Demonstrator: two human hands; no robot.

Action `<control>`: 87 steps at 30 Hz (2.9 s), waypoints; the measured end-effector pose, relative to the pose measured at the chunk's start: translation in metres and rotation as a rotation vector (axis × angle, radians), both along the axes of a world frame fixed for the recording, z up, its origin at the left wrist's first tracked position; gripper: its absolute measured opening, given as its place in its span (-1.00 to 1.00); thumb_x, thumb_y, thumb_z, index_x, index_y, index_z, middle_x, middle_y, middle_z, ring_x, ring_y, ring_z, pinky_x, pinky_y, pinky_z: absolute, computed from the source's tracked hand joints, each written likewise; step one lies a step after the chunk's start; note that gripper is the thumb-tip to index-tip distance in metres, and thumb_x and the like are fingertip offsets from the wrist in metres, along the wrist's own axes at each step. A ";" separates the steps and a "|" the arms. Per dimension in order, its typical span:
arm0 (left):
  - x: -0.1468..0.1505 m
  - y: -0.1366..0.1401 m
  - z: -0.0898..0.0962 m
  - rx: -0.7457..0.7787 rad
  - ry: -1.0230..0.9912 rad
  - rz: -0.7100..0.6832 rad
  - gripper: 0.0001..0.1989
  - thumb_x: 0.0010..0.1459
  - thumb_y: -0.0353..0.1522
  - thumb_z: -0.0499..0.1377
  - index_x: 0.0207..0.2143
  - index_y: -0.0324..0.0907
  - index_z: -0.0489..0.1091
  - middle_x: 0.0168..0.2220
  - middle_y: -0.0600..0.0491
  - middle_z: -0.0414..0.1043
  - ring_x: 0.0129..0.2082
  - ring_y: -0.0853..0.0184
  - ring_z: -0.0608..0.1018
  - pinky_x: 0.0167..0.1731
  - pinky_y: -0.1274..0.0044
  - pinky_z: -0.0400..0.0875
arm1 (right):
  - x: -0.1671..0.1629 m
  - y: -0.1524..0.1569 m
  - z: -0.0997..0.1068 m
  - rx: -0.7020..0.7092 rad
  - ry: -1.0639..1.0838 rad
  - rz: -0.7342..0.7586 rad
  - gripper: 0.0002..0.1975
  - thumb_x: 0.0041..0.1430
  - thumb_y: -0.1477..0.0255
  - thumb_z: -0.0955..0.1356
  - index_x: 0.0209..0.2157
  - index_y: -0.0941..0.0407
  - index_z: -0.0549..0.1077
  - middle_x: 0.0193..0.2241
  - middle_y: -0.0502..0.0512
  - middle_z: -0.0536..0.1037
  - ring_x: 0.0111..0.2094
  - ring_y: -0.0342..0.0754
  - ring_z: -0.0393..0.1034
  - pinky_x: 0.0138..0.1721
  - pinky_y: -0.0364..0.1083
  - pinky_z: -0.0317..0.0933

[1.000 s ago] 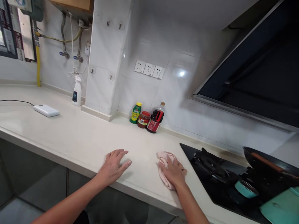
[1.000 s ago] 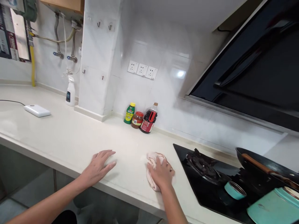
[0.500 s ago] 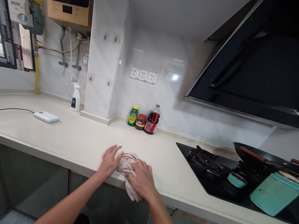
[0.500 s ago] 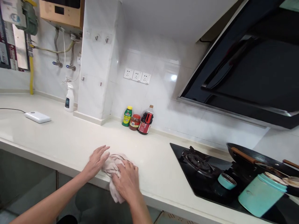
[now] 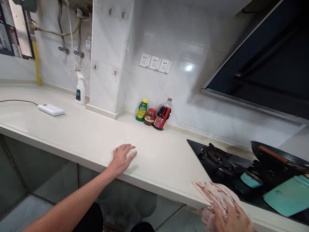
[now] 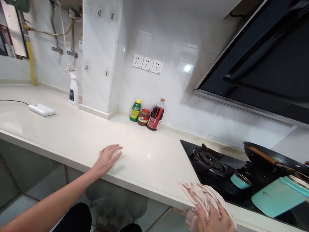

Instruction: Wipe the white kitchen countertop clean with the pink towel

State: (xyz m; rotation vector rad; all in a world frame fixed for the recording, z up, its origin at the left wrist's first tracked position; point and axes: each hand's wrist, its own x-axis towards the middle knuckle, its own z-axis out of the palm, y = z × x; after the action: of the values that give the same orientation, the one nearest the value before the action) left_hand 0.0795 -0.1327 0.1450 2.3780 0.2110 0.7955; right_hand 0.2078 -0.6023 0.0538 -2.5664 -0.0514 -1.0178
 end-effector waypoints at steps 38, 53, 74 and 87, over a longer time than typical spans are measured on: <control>-0.004 -0.003 0.017 -0.001 0.141 -0.045 -0.45 0.40 -0.06 -0.24 -0.06 -0.01 0.51 0.07 0.07 0.54 0.17 0.12 0.46 0.25 0.22 0.16 | 0.034 -0.086 -0.032 -0.449 -0.330 0.308 -0.45 0.15 0.18 0.28 0.13 0.11 0.24 0.06 0.40 0.41 0.13 0.38 0.27 0.18 0.37 0.07; -0.002 -0.010 0.008 0.007 0.052 -0.125 -0.51 0.44 -0.03 -0.14 0.03 -0.02 0.47 0.12 0.06 0.51 0.18 0.17 0.44 0.24 0.26 0.09 | -0.057 0.144 0.012 -0.565 -0.239 0.418 -0.48 0.02 0.45 0.34 0.08 0.06 0.27 0.11 0.33 0.41 0.08 0.35 0.23 0.01 0.31 0.04; -0.046 0.022 0.029 -0.496 -0.006 -0.164 -0.42 0.34 -0.03 0.00 0.28 -0.11 0.23 -0.02 -0.08 0.50 -0.10 0.23 0.58 -0.08 0.38 0.48 | -0.022 0.280 0.102 1.028 0.494 0.923 -0.22 -0.18 0.09 0.47 0.07 0.04 0.22 -0.04 0.15 0.45 -0.05 0.14 0.38 -0.07 0.07 0.31; 0.003 -0.026 0.034 0.404 0.204 -0.369 -0.29 0.08 0.09 0.27 0.23 0.03 0.42 0.37 -0.15 0.21 0.35 -0.29 0.19 0.23 -0.14 -0.01 | 0.047 0.108 0.061 0.012 0.284 0.346 -0.42 0.14 -0.06 0.12 -0.13 0.02 0.50 0.05 0.30 0.46 0.05 0.40 0.36 -0.09 0.34 0.26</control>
State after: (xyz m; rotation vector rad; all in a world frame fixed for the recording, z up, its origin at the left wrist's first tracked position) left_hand 0.0829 -0.1588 0.1787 2.7605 -0.3315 0.4494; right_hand 0.2551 -0.4943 0.1150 -2.5446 -0.3951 -0.5217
